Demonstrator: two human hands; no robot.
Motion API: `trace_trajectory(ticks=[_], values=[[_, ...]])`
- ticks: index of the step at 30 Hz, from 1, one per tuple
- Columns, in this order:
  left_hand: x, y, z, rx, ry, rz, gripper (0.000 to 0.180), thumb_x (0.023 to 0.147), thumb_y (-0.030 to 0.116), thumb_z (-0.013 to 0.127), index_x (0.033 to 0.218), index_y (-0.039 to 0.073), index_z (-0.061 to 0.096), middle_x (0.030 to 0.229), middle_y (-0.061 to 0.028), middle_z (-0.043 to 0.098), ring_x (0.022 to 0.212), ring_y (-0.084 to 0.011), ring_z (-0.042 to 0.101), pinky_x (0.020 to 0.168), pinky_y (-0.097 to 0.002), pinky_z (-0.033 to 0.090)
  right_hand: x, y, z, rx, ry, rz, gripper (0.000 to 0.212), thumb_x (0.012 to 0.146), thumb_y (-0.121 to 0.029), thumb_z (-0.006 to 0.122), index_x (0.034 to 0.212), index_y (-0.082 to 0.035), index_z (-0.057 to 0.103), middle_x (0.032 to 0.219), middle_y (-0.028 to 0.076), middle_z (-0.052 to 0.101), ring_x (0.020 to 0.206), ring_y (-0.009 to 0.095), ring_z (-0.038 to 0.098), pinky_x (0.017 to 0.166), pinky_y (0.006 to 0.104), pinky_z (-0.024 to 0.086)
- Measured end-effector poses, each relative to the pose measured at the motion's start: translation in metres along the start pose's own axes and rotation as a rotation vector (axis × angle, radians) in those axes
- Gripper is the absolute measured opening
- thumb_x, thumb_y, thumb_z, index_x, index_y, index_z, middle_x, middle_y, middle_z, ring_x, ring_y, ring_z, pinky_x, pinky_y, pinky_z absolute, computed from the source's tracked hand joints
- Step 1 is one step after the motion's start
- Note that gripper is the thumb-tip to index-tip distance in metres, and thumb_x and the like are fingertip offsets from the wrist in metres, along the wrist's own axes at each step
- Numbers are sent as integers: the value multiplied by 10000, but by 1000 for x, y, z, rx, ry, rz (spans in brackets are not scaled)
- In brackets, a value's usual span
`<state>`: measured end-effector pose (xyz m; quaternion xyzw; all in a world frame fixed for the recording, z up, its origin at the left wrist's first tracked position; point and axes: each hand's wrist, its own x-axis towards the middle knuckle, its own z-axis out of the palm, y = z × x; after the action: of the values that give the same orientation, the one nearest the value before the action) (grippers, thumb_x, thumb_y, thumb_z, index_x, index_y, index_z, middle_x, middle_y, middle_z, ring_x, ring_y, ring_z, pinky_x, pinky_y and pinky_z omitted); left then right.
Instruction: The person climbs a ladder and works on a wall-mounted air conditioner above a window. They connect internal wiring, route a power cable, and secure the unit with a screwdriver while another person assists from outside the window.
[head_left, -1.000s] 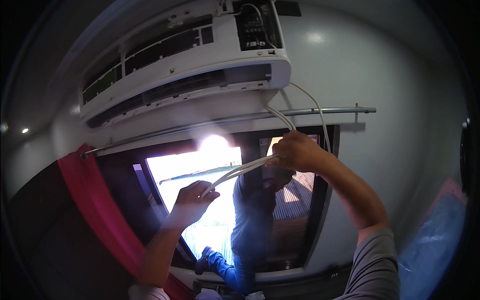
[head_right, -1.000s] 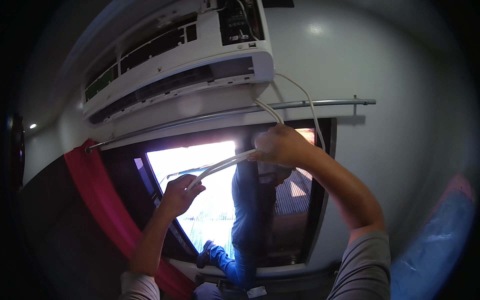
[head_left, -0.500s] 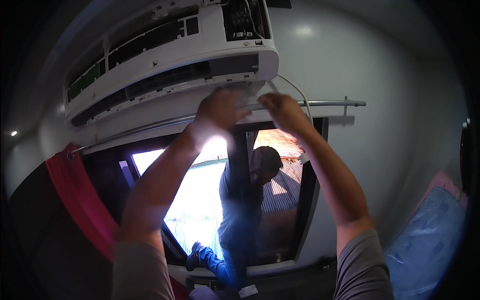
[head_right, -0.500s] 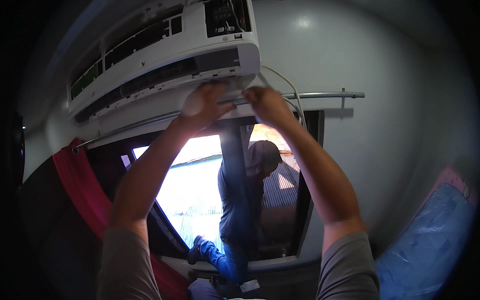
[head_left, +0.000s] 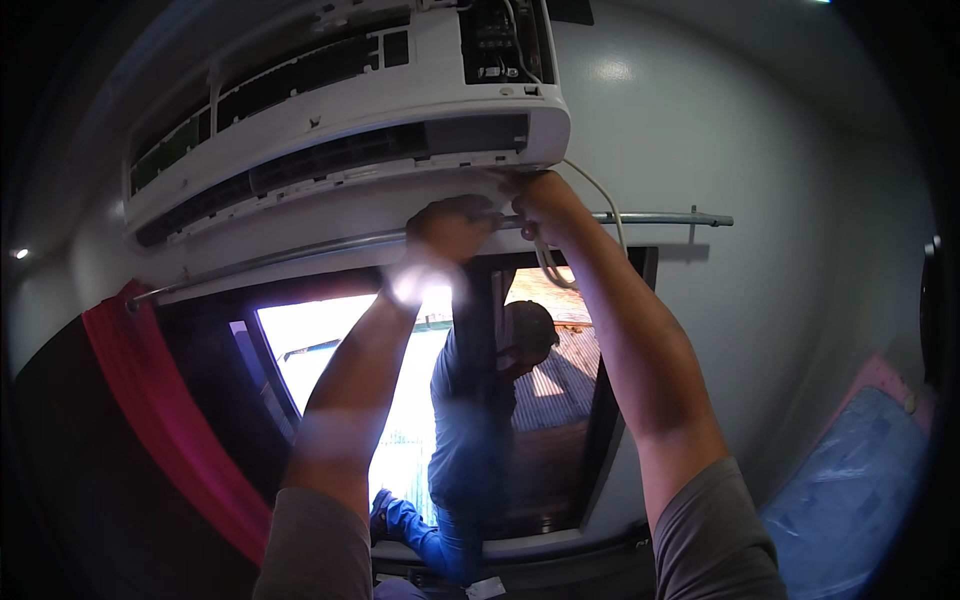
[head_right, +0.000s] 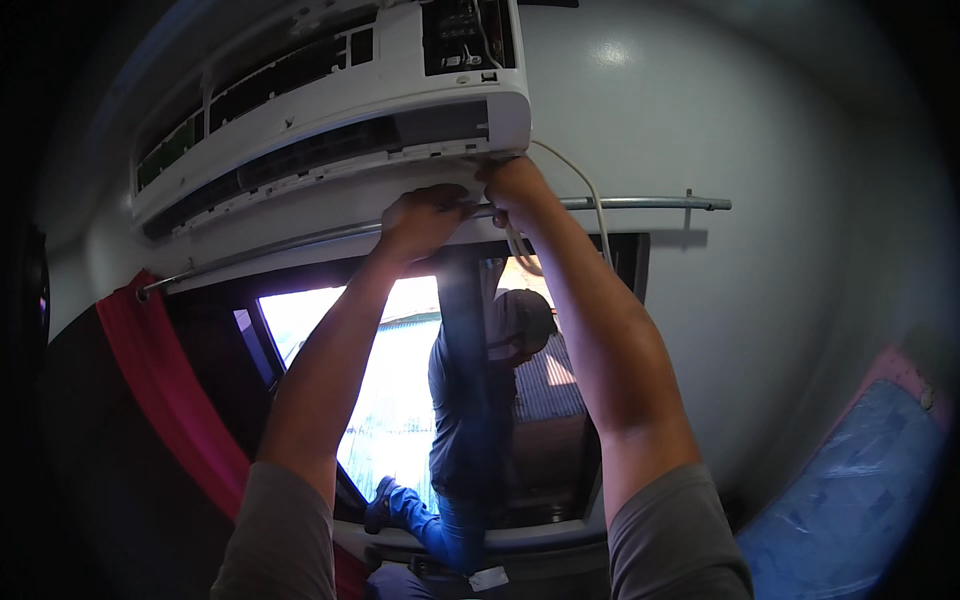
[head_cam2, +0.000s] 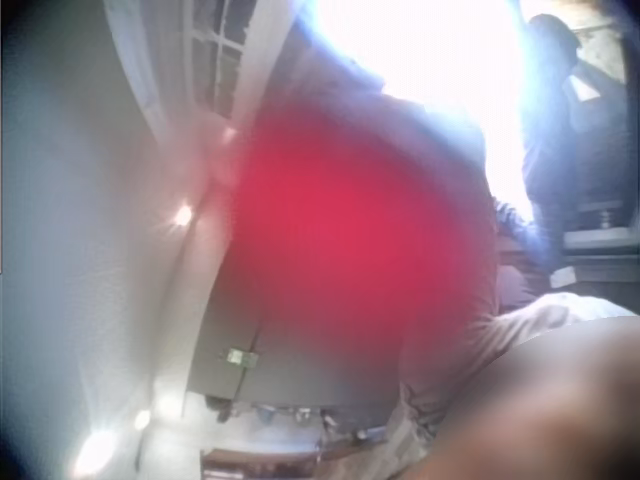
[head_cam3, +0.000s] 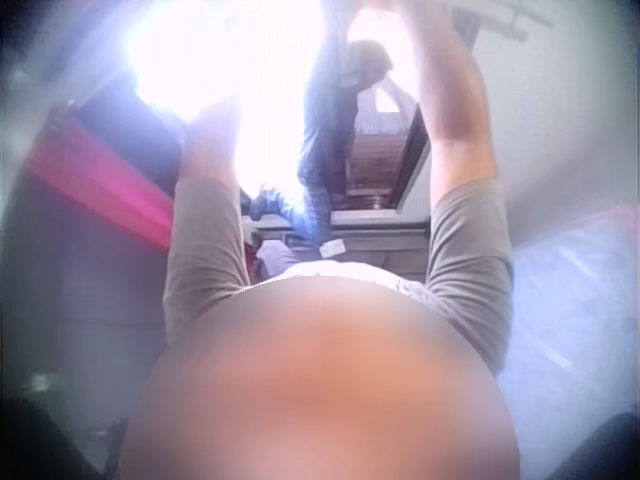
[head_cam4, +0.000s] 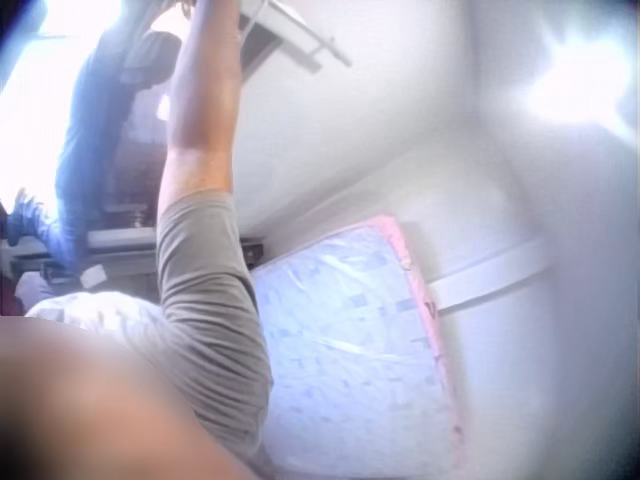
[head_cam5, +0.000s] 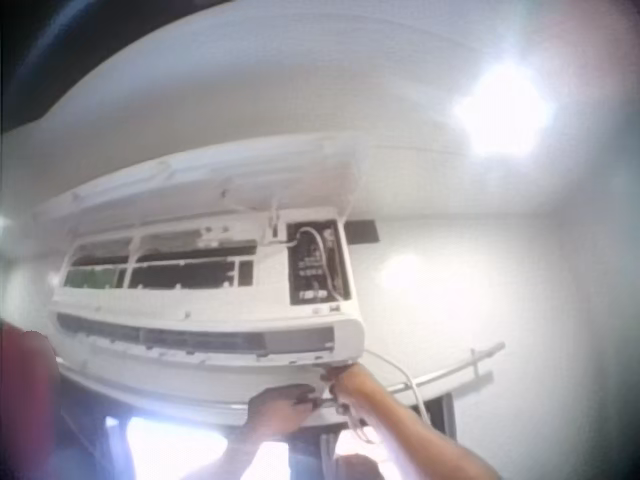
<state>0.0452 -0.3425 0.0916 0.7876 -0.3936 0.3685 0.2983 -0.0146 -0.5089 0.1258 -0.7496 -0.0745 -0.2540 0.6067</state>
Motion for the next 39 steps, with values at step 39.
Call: trace_trajectory(ticks=[39], values=[[-18,-34,2,243,237,354,343,816,318,792,1105,133,784,1072,-81,775,1005,-319,744,901,-437,592,-9,26,39,-936,496,-985,338,919,-211,680,1210,-38,691,1007,211,728,1009,425,677,926,518,550]])
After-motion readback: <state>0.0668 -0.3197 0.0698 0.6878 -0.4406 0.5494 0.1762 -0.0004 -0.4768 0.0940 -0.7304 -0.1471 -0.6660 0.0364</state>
